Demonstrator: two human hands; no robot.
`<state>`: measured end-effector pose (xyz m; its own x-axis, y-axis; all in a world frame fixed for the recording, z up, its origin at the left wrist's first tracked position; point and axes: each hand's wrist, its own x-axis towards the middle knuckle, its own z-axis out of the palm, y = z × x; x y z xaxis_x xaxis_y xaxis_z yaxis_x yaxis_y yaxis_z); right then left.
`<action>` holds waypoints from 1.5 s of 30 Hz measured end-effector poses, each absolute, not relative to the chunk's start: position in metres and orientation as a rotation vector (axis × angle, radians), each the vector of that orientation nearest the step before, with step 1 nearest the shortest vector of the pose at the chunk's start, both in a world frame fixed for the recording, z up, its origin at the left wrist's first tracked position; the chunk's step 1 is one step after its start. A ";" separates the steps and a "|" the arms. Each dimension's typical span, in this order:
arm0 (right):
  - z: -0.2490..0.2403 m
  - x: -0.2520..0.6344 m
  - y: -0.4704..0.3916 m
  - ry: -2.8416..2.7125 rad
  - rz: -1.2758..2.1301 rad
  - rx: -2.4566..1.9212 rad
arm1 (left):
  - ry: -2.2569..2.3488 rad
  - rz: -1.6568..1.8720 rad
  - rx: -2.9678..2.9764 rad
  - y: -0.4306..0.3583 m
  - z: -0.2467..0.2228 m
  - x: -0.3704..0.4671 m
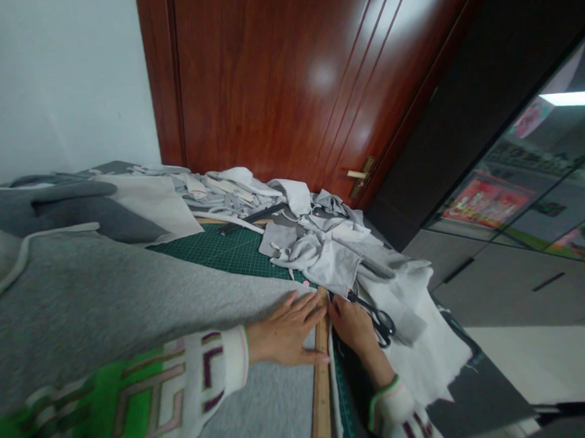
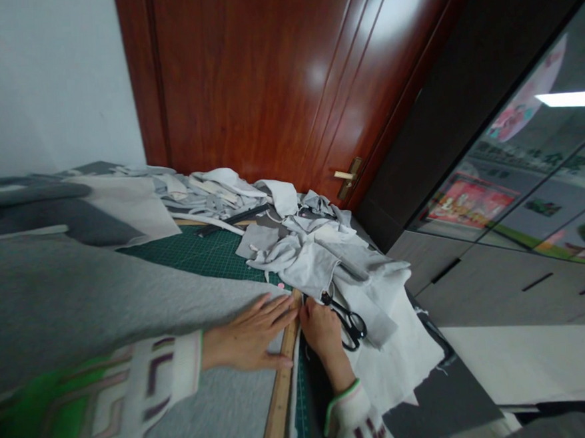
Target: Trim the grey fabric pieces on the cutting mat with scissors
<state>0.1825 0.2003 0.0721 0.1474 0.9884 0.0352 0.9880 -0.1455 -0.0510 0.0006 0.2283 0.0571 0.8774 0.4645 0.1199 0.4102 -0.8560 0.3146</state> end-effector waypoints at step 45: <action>0.019 0.133 -0.016 -1.085 0.404 -1.908 | 0.842 0.309 2.975 0.209 0.052 0.012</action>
